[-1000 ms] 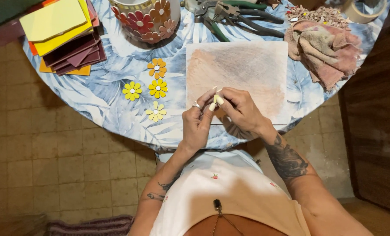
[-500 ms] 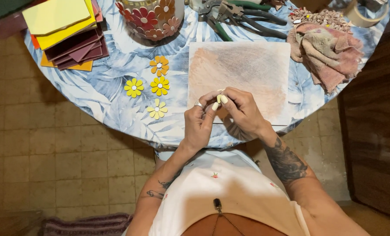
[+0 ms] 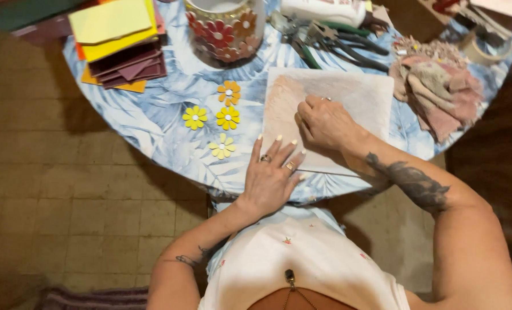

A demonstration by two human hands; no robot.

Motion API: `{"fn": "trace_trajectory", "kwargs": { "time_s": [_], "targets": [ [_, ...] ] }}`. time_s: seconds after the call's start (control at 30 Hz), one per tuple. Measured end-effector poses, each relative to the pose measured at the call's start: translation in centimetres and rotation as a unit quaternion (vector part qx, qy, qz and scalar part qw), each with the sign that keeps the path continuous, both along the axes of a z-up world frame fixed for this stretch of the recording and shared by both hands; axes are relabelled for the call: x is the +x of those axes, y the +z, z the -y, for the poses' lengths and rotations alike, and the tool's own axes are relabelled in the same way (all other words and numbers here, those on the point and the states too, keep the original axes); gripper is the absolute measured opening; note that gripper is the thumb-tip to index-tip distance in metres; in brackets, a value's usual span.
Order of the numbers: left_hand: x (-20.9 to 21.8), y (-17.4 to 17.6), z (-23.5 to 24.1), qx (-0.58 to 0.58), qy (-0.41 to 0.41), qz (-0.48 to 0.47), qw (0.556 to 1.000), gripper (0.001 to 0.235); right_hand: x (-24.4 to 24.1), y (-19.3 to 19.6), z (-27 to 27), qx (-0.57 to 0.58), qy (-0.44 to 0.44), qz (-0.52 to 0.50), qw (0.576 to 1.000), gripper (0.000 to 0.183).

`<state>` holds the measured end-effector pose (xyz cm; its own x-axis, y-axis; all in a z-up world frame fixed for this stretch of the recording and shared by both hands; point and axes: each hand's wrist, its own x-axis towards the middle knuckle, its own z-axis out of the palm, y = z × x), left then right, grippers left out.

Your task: Sanding the edges of small flower-shaped mosaic tiles on a piece of sandpaper.

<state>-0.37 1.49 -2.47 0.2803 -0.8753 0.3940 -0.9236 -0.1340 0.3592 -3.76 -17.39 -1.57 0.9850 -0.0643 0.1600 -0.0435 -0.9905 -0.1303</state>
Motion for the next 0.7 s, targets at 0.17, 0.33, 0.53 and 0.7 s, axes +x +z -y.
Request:
{"fn": "trace_trajectory", "kwargs": {
  "time_s": [0.17,0.33,0.53,0.7],
  "targets": [
    [0.4,-0.1,-0.4,0.018,0.009,0.008,1.0,0.04,2.6,-1.2,1.4,-0.056,0.032,-0.007,0.998,0.014],
    [0.7,0.1,-0.4,0.026,-0.007,-0.002,1.0,0.044,-1.6,-0.4,2.6,-0.103,0.161,-0.095,0.977,0.012],
    [0.4,0.1,-0.4,0.026,0.0,-0.018,1.0,0.048,-4.0,0.3,7.3,-0.221,0.242,-0.269,0.906,0.01],
    [0.5,1.1,-0.2,0.019,0.004,-0.005,1.0,0.043,-2.7,4.0,8.2,-0.255,0.079,-0.418,0.868,0.01]
  ]
}}
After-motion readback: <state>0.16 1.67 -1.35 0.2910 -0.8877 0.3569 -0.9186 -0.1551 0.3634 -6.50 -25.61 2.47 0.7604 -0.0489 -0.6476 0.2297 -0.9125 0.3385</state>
